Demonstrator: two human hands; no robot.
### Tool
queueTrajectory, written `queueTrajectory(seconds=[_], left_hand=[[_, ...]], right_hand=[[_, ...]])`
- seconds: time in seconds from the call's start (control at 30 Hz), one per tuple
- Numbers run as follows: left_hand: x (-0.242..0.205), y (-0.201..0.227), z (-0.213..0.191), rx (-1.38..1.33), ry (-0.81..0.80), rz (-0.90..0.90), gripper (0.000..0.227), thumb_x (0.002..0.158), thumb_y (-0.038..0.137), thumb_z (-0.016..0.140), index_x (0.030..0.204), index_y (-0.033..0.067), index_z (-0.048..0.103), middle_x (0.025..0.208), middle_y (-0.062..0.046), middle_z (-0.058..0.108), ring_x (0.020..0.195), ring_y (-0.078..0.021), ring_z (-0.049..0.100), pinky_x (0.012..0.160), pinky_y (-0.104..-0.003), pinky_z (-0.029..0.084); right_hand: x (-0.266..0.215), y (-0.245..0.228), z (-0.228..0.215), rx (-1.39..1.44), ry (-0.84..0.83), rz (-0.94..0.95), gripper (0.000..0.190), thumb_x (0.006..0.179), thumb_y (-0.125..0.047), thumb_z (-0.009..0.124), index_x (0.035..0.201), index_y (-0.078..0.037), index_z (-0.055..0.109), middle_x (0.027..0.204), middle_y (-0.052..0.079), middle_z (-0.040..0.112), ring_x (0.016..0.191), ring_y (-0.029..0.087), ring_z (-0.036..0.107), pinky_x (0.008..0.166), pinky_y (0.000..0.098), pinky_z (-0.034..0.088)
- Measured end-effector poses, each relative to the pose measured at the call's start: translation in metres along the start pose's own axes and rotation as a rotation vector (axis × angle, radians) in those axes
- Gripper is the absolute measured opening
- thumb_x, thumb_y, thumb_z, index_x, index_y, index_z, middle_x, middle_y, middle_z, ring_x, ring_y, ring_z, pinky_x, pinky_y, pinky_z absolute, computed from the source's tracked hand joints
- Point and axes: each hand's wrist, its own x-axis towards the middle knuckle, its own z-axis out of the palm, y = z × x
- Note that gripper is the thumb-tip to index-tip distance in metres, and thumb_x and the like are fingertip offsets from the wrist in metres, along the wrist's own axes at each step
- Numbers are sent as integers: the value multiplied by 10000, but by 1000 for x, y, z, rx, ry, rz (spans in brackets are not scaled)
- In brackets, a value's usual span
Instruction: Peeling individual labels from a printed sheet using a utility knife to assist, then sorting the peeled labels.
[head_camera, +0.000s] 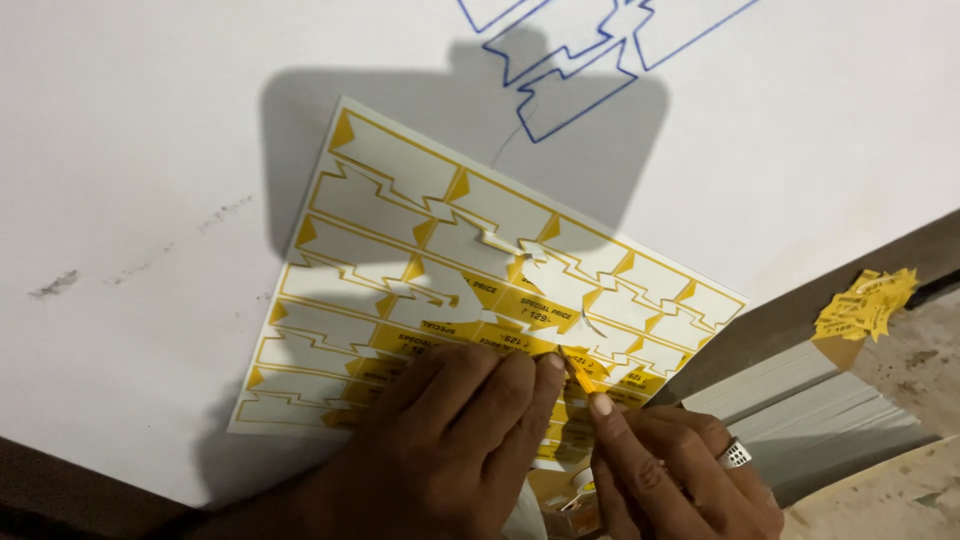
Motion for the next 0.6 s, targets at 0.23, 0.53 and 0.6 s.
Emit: queueTrajectory(seconds=[0.23,0.53,0.6], left_hand=[[1,2,3,39,-11,19,418,887,127,639,1222,-122,663,1087,-188,635,995,-301,627,864,-400,561],[2,2,3,26,-69,6,434,878,129,633,1235,-116,663,1101,-183,639,991,-288,624,863,-395,555],[2,2,4,-12,-76,-16,442,876,120,639,1248,-118,660,1113,-187,638,1000,-276,622,881,-393,561]], right_hand=[[-2,11,-8,-55,23,-31,461,706,-69,833,1157,-133,762,940,41,750,849,205,723,760,324,591],[29,26,-35,-121,-48,-177,403,738,-113,775,1141,-122,782,971,53,759,889,199,710,800,339,584],[35,27,-41,-127,-104,-178,412,714,-143,768,1125,-142,791,960,45,760,910,187,715,827,353,578]])
